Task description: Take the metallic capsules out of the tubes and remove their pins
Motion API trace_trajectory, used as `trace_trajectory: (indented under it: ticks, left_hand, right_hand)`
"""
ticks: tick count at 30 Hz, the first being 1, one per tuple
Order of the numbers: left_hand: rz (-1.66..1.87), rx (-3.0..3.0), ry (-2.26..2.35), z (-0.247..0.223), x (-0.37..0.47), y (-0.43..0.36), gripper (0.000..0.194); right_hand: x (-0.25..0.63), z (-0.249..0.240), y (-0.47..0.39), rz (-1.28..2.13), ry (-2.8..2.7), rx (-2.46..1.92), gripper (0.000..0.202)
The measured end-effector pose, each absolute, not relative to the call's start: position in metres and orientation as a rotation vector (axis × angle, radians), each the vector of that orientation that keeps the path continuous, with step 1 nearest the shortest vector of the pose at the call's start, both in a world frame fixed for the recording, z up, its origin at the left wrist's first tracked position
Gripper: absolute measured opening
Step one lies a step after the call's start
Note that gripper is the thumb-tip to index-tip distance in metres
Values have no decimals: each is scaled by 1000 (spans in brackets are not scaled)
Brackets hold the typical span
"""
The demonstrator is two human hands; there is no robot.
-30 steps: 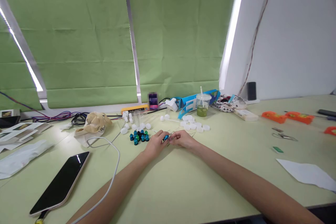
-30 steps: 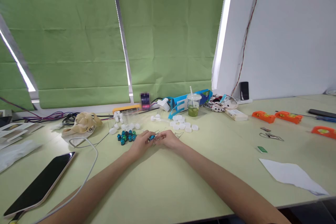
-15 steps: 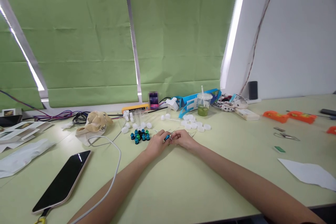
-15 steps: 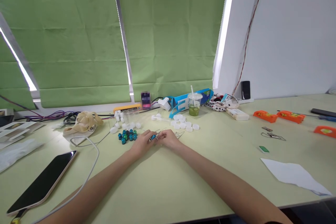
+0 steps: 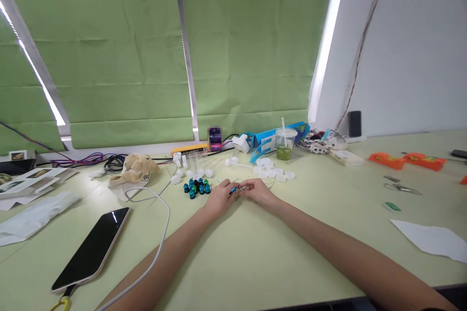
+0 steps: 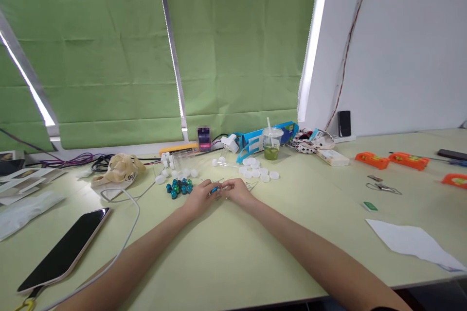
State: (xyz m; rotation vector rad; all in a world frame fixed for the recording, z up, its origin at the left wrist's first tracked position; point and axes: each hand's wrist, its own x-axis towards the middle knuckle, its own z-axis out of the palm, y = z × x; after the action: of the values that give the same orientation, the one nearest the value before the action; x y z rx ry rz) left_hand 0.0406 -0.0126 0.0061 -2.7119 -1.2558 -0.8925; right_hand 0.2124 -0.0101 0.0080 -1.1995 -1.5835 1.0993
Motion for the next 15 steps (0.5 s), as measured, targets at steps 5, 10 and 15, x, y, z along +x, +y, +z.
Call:
trace_trajectory:
  ticks: [5, 10, 15]
  left_hand:
    - [-708, -2687, -1237, 9, 38, -13, 36]
    - [-807, -2731, -1268, 4, 37, -8, 37]
    - [-1246, -2734, -1258, -1, 37, 0, 27]
  right_hand:
    - [214, 14, -11, 1106, -1568, -1248, 34]
    - [215, 15, -11, 1098, -1522, -1282, 35]
    - [217, 2, -2, 949, -1475, -1255, 32]
